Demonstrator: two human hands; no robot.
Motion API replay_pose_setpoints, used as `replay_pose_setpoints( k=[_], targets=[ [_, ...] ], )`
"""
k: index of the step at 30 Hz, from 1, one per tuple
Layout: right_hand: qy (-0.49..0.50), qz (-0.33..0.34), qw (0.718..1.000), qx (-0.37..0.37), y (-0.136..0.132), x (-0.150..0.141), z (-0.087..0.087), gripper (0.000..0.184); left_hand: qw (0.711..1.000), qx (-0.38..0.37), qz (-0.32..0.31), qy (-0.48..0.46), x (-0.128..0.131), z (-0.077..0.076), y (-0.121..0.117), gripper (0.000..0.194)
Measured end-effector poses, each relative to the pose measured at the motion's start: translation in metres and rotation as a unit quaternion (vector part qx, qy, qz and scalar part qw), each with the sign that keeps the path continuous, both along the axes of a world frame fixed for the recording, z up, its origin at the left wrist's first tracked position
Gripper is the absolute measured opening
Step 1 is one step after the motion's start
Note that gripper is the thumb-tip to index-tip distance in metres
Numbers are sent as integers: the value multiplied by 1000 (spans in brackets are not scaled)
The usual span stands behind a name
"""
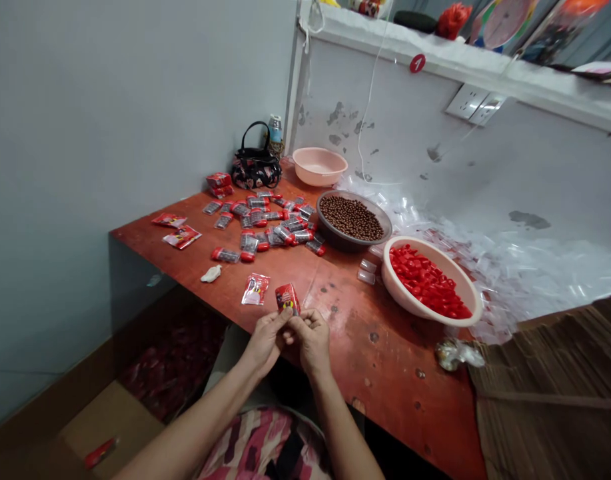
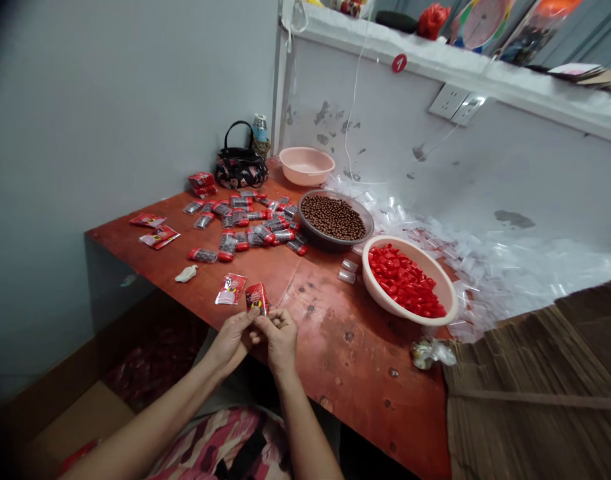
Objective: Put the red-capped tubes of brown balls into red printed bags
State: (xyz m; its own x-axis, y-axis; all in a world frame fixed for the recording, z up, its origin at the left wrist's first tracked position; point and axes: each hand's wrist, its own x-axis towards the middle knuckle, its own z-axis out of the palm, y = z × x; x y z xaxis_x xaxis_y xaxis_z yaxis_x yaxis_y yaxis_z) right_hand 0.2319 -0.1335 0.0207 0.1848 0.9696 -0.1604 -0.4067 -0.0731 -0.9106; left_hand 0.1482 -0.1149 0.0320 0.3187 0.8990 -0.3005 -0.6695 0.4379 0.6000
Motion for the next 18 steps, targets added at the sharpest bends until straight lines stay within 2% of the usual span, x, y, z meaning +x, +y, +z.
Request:
replay_pose_setpoints(
  k=[2,4,6,9,11,13,14,15,16,18],
  targets=[
    [4,24,1000,-6,2,-4,0,24,1000,1,6,-17,-9,-1,-4,19],
    [11,51,999,-12,4,-10,1,27,999,-7,43,-27,-24,-2,-9,14],
    [21,73,997,-19,4,-14,1,29,992,-29,113,-36,-46,-4,-16,20],
    [12,78,997,-26,5,-14,0,25,974,-52,220,-13,-77,-8,-28,40],
    [0,66,997,-28,5,-13,-1,21,974,-45,215,61,-89,-11,-31,44],
    [-5,58,998,-28,6,-12,-3,21,969,-7,174,174,-91,-12,-24,43],
    [-6,60,998,-27,6,-12,-4,22,957,35,157,243,-90,-12,-17,41],
    [-10,63,998,-25,6,-12,-4,22,931,92,157,317,-88,-13,-6,38],
    [-17,69,997,-21,6,-13,-4,23,889,171,156,395,-85,-15,6,36],
    [-39,81,996,-10,6,-14,-4,23,781,296,170,524,-80,-21,31,35]
  ],
)
